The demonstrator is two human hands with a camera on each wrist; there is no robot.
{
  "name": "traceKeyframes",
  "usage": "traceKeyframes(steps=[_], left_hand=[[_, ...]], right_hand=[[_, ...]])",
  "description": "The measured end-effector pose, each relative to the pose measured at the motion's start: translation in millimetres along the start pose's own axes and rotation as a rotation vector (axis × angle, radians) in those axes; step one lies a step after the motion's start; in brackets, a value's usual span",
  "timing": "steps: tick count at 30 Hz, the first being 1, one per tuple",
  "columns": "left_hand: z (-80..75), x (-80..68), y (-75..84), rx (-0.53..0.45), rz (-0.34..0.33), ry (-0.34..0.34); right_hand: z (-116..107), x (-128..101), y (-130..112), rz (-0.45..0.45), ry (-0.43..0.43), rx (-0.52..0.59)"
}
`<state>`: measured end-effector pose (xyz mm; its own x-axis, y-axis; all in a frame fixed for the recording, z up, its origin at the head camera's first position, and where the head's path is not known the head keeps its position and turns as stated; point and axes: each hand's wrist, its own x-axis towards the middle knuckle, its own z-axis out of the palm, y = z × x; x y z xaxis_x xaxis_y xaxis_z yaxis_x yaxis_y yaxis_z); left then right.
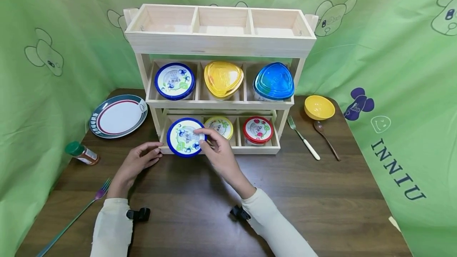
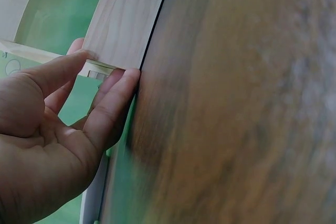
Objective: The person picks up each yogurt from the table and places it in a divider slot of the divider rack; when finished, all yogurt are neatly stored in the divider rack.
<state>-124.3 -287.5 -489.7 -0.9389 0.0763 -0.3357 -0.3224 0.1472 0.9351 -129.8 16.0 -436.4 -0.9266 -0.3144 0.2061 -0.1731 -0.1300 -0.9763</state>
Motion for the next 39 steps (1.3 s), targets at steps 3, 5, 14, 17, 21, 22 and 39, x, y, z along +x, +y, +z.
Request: traceKeyframes(steps=[3, 5, 14, 17, 21, 22, 39], left_hand=[[0.0, 0.9, 0.6, -0.007, -0.001, -0.001], [-0.4, 2.3, 0.6, -0.013, -0.007, 0.004], [-1.6, 5.4, 0.1, -0.026, -0.002, 0.012], [-0.6, 4.6, -0.5, -0.029, 0.003, 0.005], [-0.2, 4.6, -1.2, -0.030, 0.008, 0.003], [-0.1, 4.8, -1.0, -0.030, 0.009, 0.002], [2.6, 3.5, -2.8, -0.029, 0.025, 0.007]], right_hand=[[9.1, 9.0, 8.1, -0.006, 0.019, -0.019], [14.9, 15.3, 13.6, -0.015, 0.036, -0.031], [38.9, 42.1, 35.1, 0.013, 0.112, -0.040], [44.3, 46.6, 40.0, 0.049, 0.128, -0.075], [48.0, 49.2, 44.8, 0.080, 0.156, -0.179], [48.4, 49.4, 45.6, 0.087, 0.163, -0.200], [12.2, -23.1, 22.4, -0.049, -0.025, -0.433]])
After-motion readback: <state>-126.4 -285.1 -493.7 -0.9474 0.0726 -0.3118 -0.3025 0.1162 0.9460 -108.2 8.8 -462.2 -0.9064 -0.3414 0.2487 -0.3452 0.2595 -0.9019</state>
